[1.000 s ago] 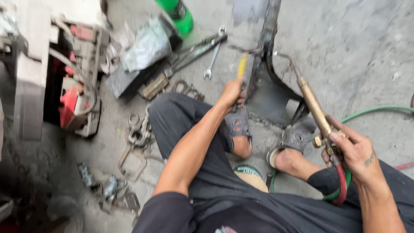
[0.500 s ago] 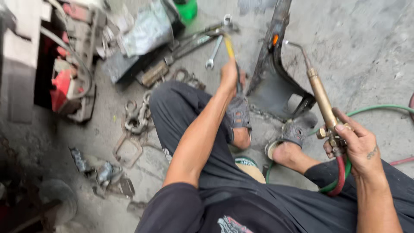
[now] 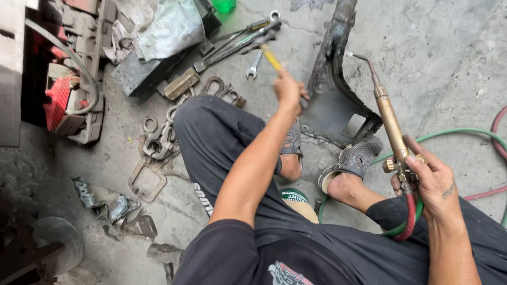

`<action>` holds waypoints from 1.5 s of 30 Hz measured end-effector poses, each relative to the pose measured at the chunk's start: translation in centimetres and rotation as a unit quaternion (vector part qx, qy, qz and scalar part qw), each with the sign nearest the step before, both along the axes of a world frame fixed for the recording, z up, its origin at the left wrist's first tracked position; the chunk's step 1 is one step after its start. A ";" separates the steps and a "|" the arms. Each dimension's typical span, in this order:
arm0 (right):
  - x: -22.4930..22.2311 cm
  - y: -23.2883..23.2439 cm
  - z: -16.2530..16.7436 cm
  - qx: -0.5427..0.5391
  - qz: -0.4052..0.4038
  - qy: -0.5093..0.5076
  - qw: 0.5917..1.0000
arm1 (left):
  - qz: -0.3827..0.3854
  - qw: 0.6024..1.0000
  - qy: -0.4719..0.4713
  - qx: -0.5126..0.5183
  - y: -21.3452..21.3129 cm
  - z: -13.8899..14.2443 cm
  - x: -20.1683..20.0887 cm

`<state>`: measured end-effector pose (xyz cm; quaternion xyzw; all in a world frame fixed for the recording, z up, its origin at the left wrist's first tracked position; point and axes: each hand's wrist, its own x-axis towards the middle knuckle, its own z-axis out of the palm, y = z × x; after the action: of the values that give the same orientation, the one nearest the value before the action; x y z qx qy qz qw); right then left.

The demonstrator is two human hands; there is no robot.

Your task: The person sits on the workshop floor holding a gas torch in one hand and a hammer in the other. They heat a metal bracket of a vehicle frame with the torch flame and repeatedly strike the heated area with the hammer, repositioning the torch and hammering different spots on the part.

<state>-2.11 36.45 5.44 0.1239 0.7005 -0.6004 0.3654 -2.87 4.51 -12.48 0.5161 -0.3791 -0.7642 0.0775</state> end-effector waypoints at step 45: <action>-1.7 -0.8 -0.9 0.011 0.005 0.037 0.999 | -0.378 0.748 -0.082 -0.539 0.2 -0.9 -3.3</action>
<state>-3.83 35.68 4.55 0.1016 0.7208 -0.5949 0.3410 -6.18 4.67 -13.42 0.2639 -0.8969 -0.3545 0.0159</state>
